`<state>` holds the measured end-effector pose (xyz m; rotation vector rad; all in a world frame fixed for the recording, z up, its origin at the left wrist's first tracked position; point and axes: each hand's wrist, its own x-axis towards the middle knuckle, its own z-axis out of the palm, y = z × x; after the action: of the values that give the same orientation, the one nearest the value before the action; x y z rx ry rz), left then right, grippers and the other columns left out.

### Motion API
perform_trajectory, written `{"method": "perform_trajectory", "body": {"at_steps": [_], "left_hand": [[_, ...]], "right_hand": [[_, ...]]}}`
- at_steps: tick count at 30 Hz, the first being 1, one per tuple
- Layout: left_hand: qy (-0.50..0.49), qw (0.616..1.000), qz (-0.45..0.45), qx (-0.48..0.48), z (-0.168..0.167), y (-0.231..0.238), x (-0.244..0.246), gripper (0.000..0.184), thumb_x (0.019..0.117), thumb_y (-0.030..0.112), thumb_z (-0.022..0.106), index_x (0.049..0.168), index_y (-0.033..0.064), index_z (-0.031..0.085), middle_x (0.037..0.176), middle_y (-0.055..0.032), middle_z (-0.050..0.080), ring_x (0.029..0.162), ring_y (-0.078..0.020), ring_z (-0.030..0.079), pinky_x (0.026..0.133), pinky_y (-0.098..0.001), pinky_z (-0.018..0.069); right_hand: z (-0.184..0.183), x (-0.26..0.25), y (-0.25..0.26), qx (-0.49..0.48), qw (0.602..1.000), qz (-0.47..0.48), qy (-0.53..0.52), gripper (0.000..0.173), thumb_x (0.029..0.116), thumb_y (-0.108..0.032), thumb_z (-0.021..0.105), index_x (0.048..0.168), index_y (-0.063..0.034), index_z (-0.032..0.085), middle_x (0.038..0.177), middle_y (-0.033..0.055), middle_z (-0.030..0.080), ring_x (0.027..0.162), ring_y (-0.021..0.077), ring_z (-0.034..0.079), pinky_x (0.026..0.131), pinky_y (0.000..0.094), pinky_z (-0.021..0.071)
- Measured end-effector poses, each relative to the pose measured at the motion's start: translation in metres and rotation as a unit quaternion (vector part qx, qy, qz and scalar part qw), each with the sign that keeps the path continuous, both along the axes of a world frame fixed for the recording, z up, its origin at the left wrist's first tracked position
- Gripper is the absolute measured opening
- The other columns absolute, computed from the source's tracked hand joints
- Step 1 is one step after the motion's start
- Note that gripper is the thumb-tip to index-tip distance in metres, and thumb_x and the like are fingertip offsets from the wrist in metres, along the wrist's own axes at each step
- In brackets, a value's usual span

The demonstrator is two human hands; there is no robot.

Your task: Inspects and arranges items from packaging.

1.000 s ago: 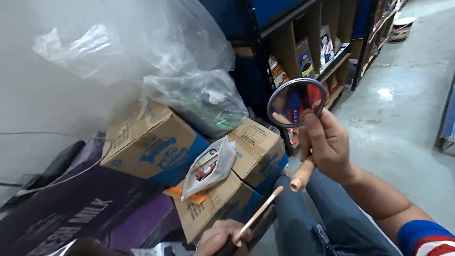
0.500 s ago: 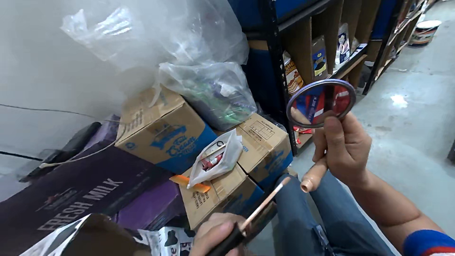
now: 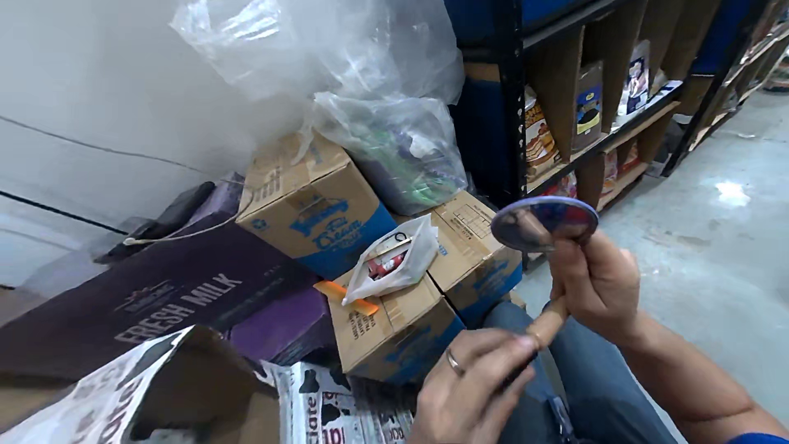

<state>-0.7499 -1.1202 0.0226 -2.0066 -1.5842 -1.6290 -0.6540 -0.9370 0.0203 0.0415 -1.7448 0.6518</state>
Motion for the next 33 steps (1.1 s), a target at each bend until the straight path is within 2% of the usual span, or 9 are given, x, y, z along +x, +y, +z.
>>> {"method": "perform_trajectory", "body": {"at_steps": [4, 6, 8, 10, 14, 16, 20, 27, 33], "left_hand": [[0.043, 0.999, -0.021, 0.001, -0.006, 0.000, -0.008, 0.025, 0.1026, 0.014, 0.061, 0.127, 0.0167, 0.061, 0.141, -0.0001, 0.056, 0.130, -0.0109, 0.055, 0.109, -0.0259, 0.0475], [0.012, 0.999, 0.039, -0.009, -0.004, -0.007, -0.010, 0.049, 0.0964, 0.036, 0.071, 0.141, 0.0292, 0.052, 0.148, 0.0083, 0.051, 0.129, -0.0061, 0.055, 0.103, -0.0235, 0.0514], [0.005, 0.992, 0.123, 0.008, -0.003, -0.010, -0.011, 0.049, 0.0957, 0.052, 0.065, 0.131, 0.0186, 0.062, 0.120, 0.0037, 0.064, 0.106, -0.0021, 0.064, 0.088, -0.0179, 0.0546], [0.043, 0.985, 0.166, 0.011, -0.003, -0.006, -0.012, 0.040, 0.1049, 0.040, 0.052, 0.110, 0.0046, 0.069, 0.091, -0.0053, 0.067, 0.085, -0.0031, 0.064, 0.078, -0.0137, 0.0520], [0.056, 0.996, 0.071, 0.013, -0.007, -0.001, -0.019, 0.015, 0.1033, 0.018, 0.061, 0.116, 0.0110, 0.066, 0.123, -0.0019, 0.063, 0.118, -0.0051, 0.060, 0.102, -0.0177, 0.0491], [0.017, 0.998, 0.056, 0.002, -0.010, 0.001, -0.020, 0.032, 0.0979, 0.030, 0.070, 0.127, 0.0172, 0.061, 0.134, 0.0039, 0.058, 0.124, -0.0023, 0.056, 0.104, -0.0184, 0.0485], [-0.019, 0.992, 0.121, -0.012, -0.012, 0.000, -0.019, 0.034, 0.1010, 0.035, 0.061, 0.114, 0.0055, 0.069, 0.095, -0.0033, 0.069, 0.084, 0.0014, 0.065, 0.076, -0.0113, 0.0540], [0.165, 0.983, 0.071, 0.034, -0.018, 0.002, -0.026, 0.016, 0.1010, 0.015, 0.065, 0.113, 0.0054, 0.067, 0.099, -0.0077, 0.065, 0.092, -0.0119, 0.064, 0.085, -0.0171, 0.0533], [-0.022, 0.993, 0.103, 0.044, -0.020, 0.004, -0.039, 0.022, 0.1020, 0.025, 0.063, 0.115, 0.0074, 0.068, 0.100, 0.0001, 0.071, 0.085, 0.0027, 0.068, 0.076, -0.0115, 0.0564]], "right_hand": [[-0.012, -0.004, -0.001, -0.028, 1.000, -0.008, -0.001, 0.033, 0.1125, -0.027, 0.038, 0.108, 0.0004, 0.056, 0.063, 0.0013, 0.047, 0.051, -0.0025, 0.047, 0.051, 0.0124, 0.0457], [-0.014, -0.007, -0.001, -0.030, 0.999, -0.029, 0.004, 0.034, 0.1126, -0.027, 0.038, 0.107, 0.0005, 0.057, 0.064, 0.0010, 0.047, 0.051, -0.0025, 0.048, 0.051, 0.0125, 0.0463], [-0.013, -0.009, 0.000, -0.019, 0.999, -0.048, 0.012, 0.034, 0.1126, -0.027, 0.038, 0.105, 0.0003, 0.056, 0.064, 0.0012, 0.048, 0.052, -0.0030, 0.048, 0.053, 0.0116, 0.0464], [-0.011, -0.010, 0.000, 0.003, 0.998, -0.067, 0.015, 0.032, 0.1126, -0.026, 0.038, 0.104, 0.0001, 0.056, 0.065, 0.0022, 0.050, 0.053, -0.0021, 0.049, 0.054, 0.0115, 0.0464], [-0.014, -0.015, 0.003, 0.010, 0.996, -0.086, 0.020, 0.032, 0.1122, -0.024, 0.039, 0.105, 0.0018, 0.057, 0.063, 0.0035, 0.051, 0.051, -0.0001, 0.050, 0.052, 0.0129, 0.0469], [-0.015, -0.016, 0.003, 0.002, 0.997, -0.081, 0.016, 0.033, 0.1125, -0.025, 0.039, 0.105, 0.0012, 0.056, 0.063, 0.0030, 0.049, 0.051, -0.0009, 0.049, 0.052, 0.0125, 0.0471], [-0.016, -0.018, 0.002, 0.008, 0.997, -0.079, 0.013, 0.032, 0.1124, -0.025, 0.039, 0.105, 0.0007, 0.056, 0.065, 0.0034, 0.052, 0.052, -0.0005, 0.050, 0.054, 0.0125, 0.0471], [-0.019, -0.027, 0.005, -0.062, 0.995, -0.059, -0.041, 0.035, 0.1118, -0.023, 0.039, 0.102, 0.0050, 0.059, 0.061, 0.0013, 0.048, 0.048, -0.0019, 0.047, 0.048, 0.0136, 0.0450], [-0.031, -0.046, 0.000, -0.031, 0.999, -0.039, 0.004, 0.038, 0.1132, -0.030, 0.034, 0.107, 0.0003, 0.055, 0.062, 0.0006, 0.056, 0.055, -0.0008, 0.057, 0.055, 0.0153, 0.0515]]}}
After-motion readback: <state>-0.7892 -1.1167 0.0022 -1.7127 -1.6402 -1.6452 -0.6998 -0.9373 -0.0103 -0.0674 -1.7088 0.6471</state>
